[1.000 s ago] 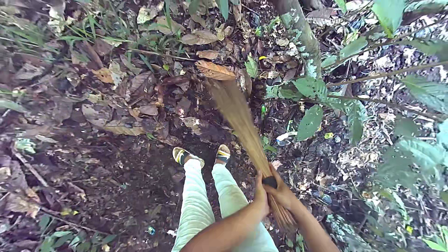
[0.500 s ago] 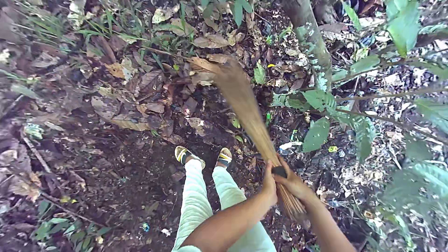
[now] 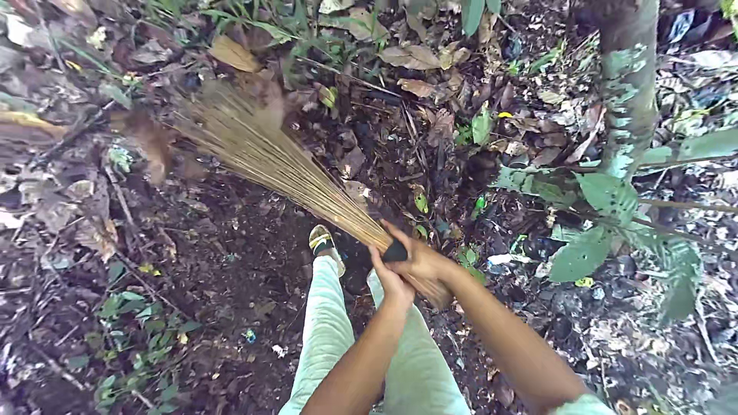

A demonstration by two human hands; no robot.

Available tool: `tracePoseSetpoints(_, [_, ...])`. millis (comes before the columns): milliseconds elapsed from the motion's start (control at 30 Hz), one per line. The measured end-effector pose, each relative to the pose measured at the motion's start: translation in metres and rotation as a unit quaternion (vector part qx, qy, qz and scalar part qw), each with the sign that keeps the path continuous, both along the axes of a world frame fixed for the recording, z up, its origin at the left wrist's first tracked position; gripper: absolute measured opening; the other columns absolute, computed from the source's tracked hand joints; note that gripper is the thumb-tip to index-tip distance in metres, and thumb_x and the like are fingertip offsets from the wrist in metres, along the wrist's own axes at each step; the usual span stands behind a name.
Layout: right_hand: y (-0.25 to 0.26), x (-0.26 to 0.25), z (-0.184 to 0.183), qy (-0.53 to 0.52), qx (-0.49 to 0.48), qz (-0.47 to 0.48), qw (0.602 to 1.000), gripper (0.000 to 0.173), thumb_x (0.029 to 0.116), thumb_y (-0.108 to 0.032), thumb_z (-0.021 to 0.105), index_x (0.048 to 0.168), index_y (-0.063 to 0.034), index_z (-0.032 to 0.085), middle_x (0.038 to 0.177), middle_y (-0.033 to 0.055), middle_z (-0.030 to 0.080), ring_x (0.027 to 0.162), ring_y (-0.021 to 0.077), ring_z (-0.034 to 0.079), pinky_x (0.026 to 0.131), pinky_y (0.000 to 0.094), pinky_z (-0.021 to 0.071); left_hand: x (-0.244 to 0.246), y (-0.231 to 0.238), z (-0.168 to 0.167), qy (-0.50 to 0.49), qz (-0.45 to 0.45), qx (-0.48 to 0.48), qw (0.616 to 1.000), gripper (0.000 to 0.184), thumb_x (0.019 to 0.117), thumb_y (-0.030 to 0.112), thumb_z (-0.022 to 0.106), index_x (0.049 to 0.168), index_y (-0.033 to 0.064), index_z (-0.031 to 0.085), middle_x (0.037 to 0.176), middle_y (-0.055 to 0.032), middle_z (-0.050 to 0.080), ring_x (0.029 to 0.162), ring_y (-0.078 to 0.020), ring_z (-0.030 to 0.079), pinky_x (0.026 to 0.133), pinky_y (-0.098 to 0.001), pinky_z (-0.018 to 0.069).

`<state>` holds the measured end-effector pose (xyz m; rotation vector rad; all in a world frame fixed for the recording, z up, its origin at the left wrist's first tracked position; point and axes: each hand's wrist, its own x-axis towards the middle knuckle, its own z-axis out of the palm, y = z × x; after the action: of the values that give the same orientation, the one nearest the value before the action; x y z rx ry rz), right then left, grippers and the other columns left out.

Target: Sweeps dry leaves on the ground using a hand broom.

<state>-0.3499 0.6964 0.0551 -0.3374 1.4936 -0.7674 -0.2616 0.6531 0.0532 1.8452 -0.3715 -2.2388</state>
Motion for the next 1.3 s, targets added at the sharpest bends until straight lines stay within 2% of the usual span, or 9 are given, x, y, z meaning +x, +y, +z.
tracePoseSetpoints(133, [0.027,0.07,0.037,0.014,0.085,-0.244,0.966,0.103,0.0815,-0.022,0.075,0.165,-0.0138,0.015,0.152,0.0213,0.047,0.132,0.0288,0.055,0.108,0.0496,0.0466,0.036,-0.006,0.03,0.008,-0.158,0.116,0.98,0.056,0.1108,0.047,0.023,0.135,0.0061,0.053,0.109,-0.0099,0.069,0.098,-0.0164,0.067,0.085,-0.0367,0.0565])
tracePoseSetpoints(267, [-0.021,0.115,0.005,0.006,0.166,-0.405,0.899,0.105,0.0867,-0.009,0.071,0.163,-0.0068,-0.001,0.153,0.027,0.041,0.129,0.031,0.054,0.106,0.0469,0.0471,0.059,-0.059,-0.008,0.005,-0.275,0.187,0.943,0.043,0.1101,0.035,0.036,0.131,0.0039,0.056,0.109,-0.0129,0.068,0.097,-0.0188,0.067,0.086,-0.0383,0.0555])
tracePoseSetpoints(433, [-0.15,0.102,-0.078,-0.085,0.102,-0.088,0.987,0.106,0.0906,-0.017,0.075,0.165,-0.0133,-0.001,0.142,0.0297,0.053,0.125,0.0396,0.059,0.105,0.0573,0.0471,0.083,-0.16,-0.059,-0.066,-0.054,0.007,0.996,0.038,0.1098,0.027,0.031,0.127,0.0032,0.055,0.099,-0.0094,0.067,0.086,-0.014,0.066,0.075,-0.0333,0.0566])
tracePoseSetpoints(600, [-0.248,0.073,-0.067,-0.028,-0.011,0.096,0.995,0.101,0.0905,-0.02,0.077,0.166,-0.0279,0.011,0.144,0.0248,0.055,0.127,0.0414,0.058,0.104,0.0639,0.0446,0.072,-0.225,-0.065,-0.034,0.13,-0.099,0.986,0.051,0.109,0.048,0.024,0.133,0.0139,0.053,0.112,-0.0063,0.066,0.099,-0.0148,0.066,0.084,-0.0375,0.0557])
tracePoseSetpoints(700, [-0.24,0.097,-0.019,-0.017,-0.036,0.04,0.998,0.102,0.0859,-0.015,0.081,0.165,-0.0322,0.019,0.142,0.0185,0.058,0.124,0.0348,0.061,0.104,0.06,0.0484,0.097,-0.225,-0.025,-0.032,0.076,-0.118,0.99,0.058,0.1086,0.048,0.015,0.138,0.0082,0.045,0.112,-0.0056,0.065,0.1,-0.0106,0.065,0.087,-0.0325,0.0556])
tracePoseSetpoints(800, [-0.196,0.169,0.009,0.009,0.044,-0.18,0.983,0.099,0.084,-0.016,0.077,0.164,-0.0186,0.02,0.142,0.0204,0.057,0.123,0.0296,0.063,0.102,0.0518,0.0522,0.14,-0.216,0.009,-0.005,-0.084,-0.001,0.996,0.051,0.1092,0.038,0.022,0.137,0.0035,0.048,0.109,-0.0074,0.069,0.097,-0.0109,0.068,0.086,-0.0306,0.0576])
tracePoseSetpoints(900, [-0.195,0.221,0.003,0.021,0.133,-0.353,0.926,0.107,0.0839,-0.009,0.071,0.164,-0.0064,0.001,0.156,0.0275,0.038,0.134,0.0316,0.052,0.108,0.0471,0.0465,0.167,-0.234,0.0,0.028,-0.211,0.15,0.966,0.044,0.1112,0.034,0.032,0.136,0.0052,0.055,0.113,-0.0109,0.07,0.102,-0.0162,0.068,0.09,-0.0357,0.0561])
tracePoseSetpoints(1133, [-0.31,0.171,-0.075,-0.092,0.072,-0.03,0.993,0.105,0.0909,-0.016,0.074,0.166,-0.0187,0.0,0.149,0.0263,0.048,0.131,0.0381,0.055,0.108,0.0576,0.0442,0.162,-0.308,-0.063,-0.048,0.036,-0.008,0.998,0.04,0.1097,0.03,0.03,0.127,0.0037,0.055,0.101,-0.0098,0.068,0.088,-0.0144,0.067,0.077,-0.0327,0.0569])
tracePoseSetpoints(1300, [-0.228,0.168,-0.025,-0.024,0.074,-0.087,0.993,0.106,0.0842,-0.022,0.076,0.166,-0.0205,0.009,0.148,0.0214,0.052,0.129,0.0306,0.058,0.107,0.0526,0.0474,0.154,-0.244,-0.016,-0.03,-0.056,0.062,0.996,0.047,0.1116,0.036,0.026,0.135,0.0037,0.052,0.11,-0.0115,0.067,0.098,-0.016,0.066,0.086,-0.0365,0.0559])
